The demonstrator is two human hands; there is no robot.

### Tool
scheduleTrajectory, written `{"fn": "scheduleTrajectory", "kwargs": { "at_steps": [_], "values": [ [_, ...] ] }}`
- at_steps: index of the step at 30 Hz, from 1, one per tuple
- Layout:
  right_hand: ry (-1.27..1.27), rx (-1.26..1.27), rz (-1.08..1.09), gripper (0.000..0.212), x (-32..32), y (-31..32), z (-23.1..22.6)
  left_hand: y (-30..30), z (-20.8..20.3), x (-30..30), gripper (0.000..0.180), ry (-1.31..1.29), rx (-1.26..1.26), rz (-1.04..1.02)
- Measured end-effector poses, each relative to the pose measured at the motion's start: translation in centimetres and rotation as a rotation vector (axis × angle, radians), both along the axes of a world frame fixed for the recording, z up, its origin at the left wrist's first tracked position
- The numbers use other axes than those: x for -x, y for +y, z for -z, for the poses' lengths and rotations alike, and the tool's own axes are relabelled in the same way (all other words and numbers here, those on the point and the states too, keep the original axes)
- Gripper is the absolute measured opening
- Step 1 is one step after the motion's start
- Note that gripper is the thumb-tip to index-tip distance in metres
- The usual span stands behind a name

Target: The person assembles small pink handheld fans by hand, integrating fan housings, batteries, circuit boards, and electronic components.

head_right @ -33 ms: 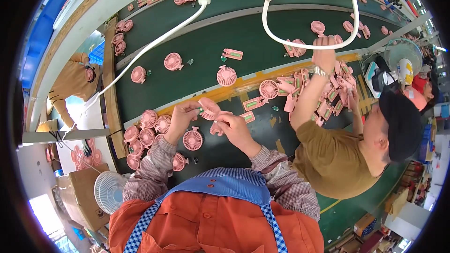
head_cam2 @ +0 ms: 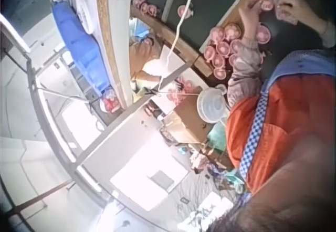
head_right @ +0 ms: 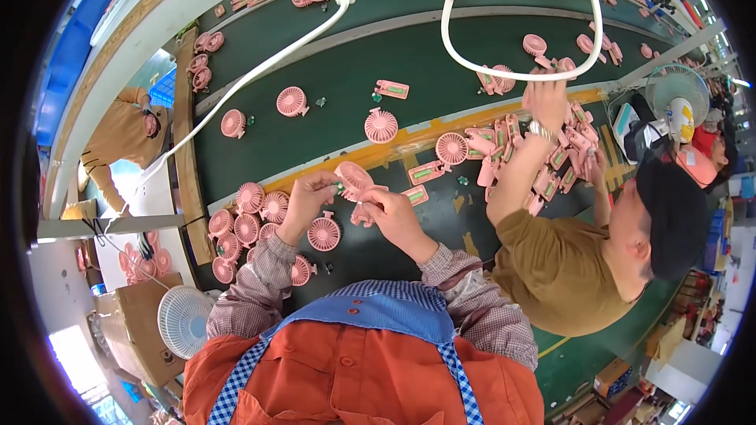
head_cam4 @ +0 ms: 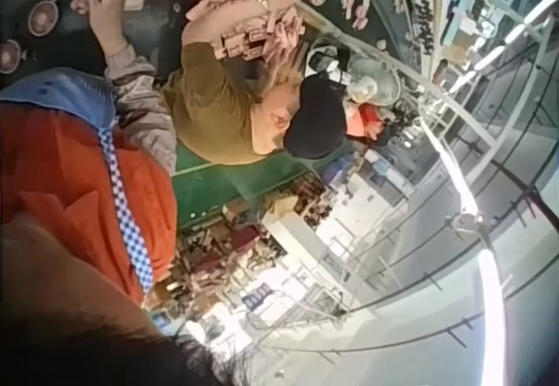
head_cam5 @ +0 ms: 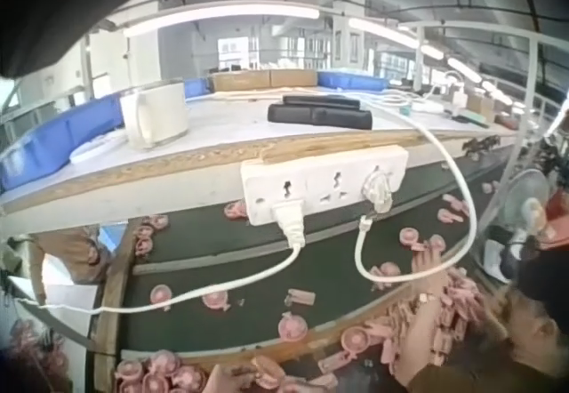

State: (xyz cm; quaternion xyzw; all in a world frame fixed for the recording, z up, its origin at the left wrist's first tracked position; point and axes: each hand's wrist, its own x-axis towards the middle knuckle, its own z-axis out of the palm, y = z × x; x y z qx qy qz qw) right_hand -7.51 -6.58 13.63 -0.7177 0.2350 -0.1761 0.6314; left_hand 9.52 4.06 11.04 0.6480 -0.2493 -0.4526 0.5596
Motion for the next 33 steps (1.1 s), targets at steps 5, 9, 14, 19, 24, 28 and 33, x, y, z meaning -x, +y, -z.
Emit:
{"fn": "scheduleTrajectory", "kwargs": {
  "at_steps": [5, 9, 14, 19, 24, 28, 33],
  "values": [
    [0.033, -0.01, -0.06, 0.004, 0.1, 0.7, 1.0, 1.2, -1.3, 2.4, 0.01, 0.053, 0.079, 0.055],
    [0.014, -0.03, -0.02, 0.003, 0.7, 1.2, 0.8, 1.5, -2.1, 3.6, 0.009, 0.058, 0.078, 0.094],
    [-0.024, -0.172, 0.0, 0.003, 1.1, 1.4, -0.5, 1.8, -2.5, 4.5, 0.009, 0.126, 0.077, 0.101],
    [0.029, -0.084, -0.061, 0.004, 1.5, 0.3, -1.0, 1.3, -2.8, 5.4, 0.01, 0.125, 0.116, 0.069],
    [0.076, -0.212, -0.107, 0.008, 1.5, -0.5, -3.3, 1.3, -2.3, 5.2, 0.007, -0.024, 0.184, 0.122],
    [0.107, -0.221, -0.129, 0.008, 1.5, -0.6, -3.4, 0.9, -3.3, 5.1, 0.006, -0.23, 0.215, 0.167],
    [0.07, 0.006, -0.008, 0.006, 1.2, 0.5, -1.8, 0.3, -3.4, 5.0, 0.008, -0.18, 0.219, 0.14]
  ]
}}
